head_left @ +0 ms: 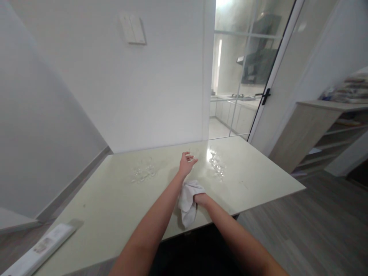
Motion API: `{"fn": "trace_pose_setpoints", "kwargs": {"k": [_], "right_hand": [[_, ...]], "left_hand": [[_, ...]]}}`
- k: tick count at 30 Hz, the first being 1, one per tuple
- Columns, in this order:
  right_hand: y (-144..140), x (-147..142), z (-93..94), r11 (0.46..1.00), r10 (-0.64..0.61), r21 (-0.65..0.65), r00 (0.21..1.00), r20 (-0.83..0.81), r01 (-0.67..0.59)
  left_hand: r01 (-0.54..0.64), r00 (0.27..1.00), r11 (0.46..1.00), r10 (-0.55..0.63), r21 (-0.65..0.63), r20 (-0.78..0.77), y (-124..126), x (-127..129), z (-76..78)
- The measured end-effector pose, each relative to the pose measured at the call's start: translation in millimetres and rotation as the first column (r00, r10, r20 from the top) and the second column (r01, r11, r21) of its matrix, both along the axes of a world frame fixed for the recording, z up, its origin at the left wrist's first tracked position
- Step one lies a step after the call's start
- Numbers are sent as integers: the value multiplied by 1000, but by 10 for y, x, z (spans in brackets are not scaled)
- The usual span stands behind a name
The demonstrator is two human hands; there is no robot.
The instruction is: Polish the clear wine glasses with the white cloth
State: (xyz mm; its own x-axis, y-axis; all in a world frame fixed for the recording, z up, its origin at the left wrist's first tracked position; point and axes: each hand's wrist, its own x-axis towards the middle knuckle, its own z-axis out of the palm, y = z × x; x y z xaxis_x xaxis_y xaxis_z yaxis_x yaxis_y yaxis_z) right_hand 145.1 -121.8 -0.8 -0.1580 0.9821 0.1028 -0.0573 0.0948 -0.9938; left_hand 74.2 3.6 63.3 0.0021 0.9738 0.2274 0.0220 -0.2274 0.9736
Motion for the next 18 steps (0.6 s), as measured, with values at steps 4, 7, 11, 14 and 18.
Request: {"fn": "trace_pose_setpoints", "kwargs": {"k": [4, 7, 11, 14, 18], "right_hand": [[35, 17, 18, 998, 42, 37, 999, 24, -43], [51, 10, 28, 996, 63, 56, 998, 15, -64], [38, 9, 31, 989, 76, 123, 997, 33, -79], [19, 10, 41, 988, 60, 139, 997, 50, -67], [-10, -12, 43, 993, 53, 106, 997, 51, -58]], "left_hand": [[-9, 1000, 998, 8, -62, -21, 204, 343, 10], [-12, 1000, 997, 10, -72, -25, 260, 503, -20], [-10, 1000, 995, 7, -102, -28, 299, 635, -73], [0, 1000, 992, -3, -129, -23, 320, 718, -105], [3, 1000, 987, -7, -163, -27, 330, 820, -140]]}}
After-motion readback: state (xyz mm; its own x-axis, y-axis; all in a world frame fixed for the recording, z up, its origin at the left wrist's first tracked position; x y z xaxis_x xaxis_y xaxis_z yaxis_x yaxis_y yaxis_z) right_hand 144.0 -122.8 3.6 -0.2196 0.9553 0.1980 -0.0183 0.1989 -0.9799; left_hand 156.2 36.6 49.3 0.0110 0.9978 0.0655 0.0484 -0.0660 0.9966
